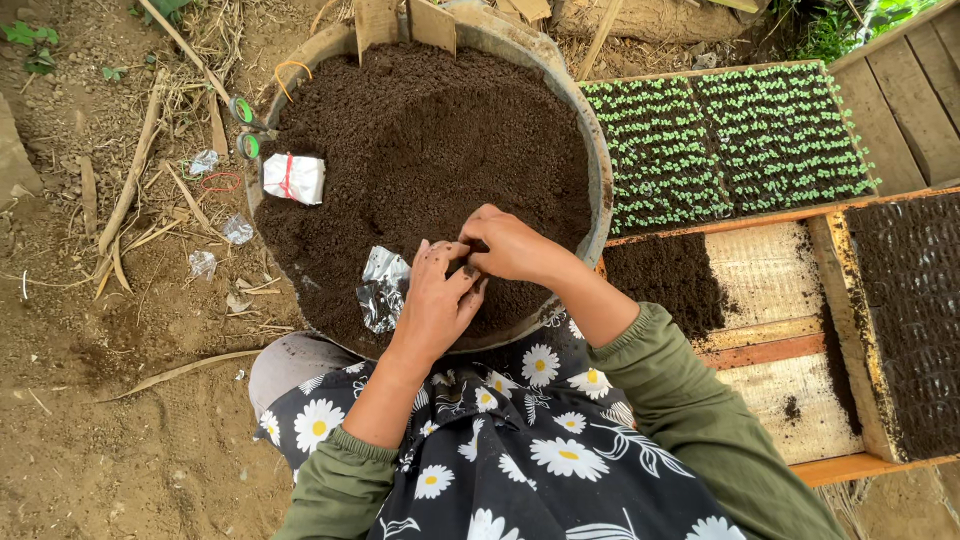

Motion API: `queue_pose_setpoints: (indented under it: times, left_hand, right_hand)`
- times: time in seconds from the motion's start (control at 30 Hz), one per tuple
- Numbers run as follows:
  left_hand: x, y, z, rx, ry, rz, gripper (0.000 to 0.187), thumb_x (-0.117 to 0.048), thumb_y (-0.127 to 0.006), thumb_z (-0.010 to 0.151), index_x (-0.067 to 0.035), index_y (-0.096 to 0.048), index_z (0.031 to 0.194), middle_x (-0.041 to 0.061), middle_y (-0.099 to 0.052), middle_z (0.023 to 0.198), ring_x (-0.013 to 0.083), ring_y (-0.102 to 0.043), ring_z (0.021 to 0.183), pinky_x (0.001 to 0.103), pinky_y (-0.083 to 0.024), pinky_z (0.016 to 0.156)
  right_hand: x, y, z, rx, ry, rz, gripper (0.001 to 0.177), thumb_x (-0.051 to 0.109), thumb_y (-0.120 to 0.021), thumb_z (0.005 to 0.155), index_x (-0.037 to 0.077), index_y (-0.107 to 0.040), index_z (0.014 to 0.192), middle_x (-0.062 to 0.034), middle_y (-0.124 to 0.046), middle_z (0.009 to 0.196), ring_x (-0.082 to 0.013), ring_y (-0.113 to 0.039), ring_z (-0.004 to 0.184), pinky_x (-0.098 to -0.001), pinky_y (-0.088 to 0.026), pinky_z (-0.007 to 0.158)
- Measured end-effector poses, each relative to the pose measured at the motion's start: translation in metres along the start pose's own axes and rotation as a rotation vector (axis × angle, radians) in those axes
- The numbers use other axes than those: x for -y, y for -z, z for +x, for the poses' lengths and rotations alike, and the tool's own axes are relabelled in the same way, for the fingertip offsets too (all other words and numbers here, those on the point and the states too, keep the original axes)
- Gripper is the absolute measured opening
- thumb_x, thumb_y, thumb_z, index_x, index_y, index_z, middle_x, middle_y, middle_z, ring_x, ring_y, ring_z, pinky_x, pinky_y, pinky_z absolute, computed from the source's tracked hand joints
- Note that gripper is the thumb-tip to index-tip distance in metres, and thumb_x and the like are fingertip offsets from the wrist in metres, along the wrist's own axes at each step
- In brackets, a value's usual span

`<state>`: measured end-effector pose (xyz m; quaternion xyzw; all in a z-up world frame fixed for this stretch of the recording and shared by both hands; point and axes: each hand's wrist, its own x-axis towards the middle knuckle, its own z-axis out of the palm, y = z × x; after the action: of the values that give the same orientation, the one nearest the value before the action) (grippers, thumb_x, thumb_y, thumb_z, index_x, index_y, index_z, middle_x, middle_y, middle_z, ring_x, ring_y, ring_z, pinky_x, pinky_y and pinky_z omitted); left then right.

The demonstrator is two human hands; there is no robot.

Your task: The person scoops soil from a large container and places it into a wooden seedling tray. They then open a small foil packet, pour seeds into their hand, and carefully distribute them into the soil in the tray.

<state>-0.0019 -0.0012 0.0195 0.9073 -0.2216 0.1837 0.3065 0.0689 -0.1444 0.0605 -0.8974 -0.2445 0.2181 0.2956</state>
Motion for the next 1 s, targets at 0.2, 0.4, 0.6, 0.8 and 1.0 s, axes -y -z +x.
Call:
queue_pose_setpoints:
  times: [0.2,0.4,0.6,0.8,1.0]
  left_hand:
    - [-0.001,-0.002,0.008,-0.062,0.777,-0.796,0.04,-0.024,-0.028,0.094,-0.003,-0.025,0.128,0.025,-0.039,0.122,0.0365,-0.043,0.115,0.051,-0.038,0.093]
    - [0.023,-0.027,0.001,-0.189,1.215,-1.698,0.024,-0.03,-0.044,0.091,-0.008,-0.055,0.093,0.013,-0.058,0.075,0.0156,-0.054,0.055,0.008,-0.038,0.039]
    - [0.028,-0.022,-0.003,-0.152,1.179,-1.773,0.038,-0.037,-0.039,0.092,-0.005,-0.052,0.106,0.015,-0.051,0.075,0.0105,-0.051,0.049,0.005,-0.037,0.033]
    - [0.026,-0.021,-0.001,-0.224,1.187,-1.763,0.031,-0.033,-0.05,0.089,-0.004,-0.052,0.1,0.018,-0.056,0.075,0.0127,-0.051,0.045,0.007,-0.038,0.031]
    - [0.027,-0.028,-0.005,-0.196,1.162,-1.654,0.033,-0.034,-0.054,0.087,-0.003,-0.048,0.099,0.011,-0.05,0.064,0.0137,-0.054,0.046,0.007,-0.04,0.032]
  right_hand:
    - [0.01,-0.002,-0.004,-0.117,0.046,0.191,0.01,0.011,-0.06,0.079,0.008,-0.063,0.088,-0.0072,-0.054,0.093,-0.0272,-0.056,0.095,-0.0409,-0.046,0.082]
    - [-0.004,0.014,-0.017,-0.259,-0.066,0.222,0.039,0.039,-0.054,0.086,0.012,-0.055,0.113,-0.0176,-0.047,0.119,-0.0337,-0.045,0.115,-0.0467,-0.036,0.096]
    - [-0.047,-0.047,-0.009,0.002,-0.334,0.195,0.079,0.054,-0.063,0.072,0.006,-0.038,0.129,-0.0301,-0.036,0.122,-0.0458,-0.043,0.112,-0.0511,-0.037,0.094]
    - [-0.05,-0.063,0.0,-0.257,-0.29,1.111,0.033,-0.001,-0.065,0.069,0.01,-0.062,0.099,-0.0094,-0.063,0.089,-0.0183,-0.061,0.08,-0.0292,-0.051,0.07]
    - [0.006,-0.004,-0.02,-0.176,0.022,0.756,0.025,0.008,-0.065,0.076,0.013,-0.063,0.101,-0.0099,-0.057,0.092,-0.0223,-0.053,0.093,-0.0388,-0.041,0.086]
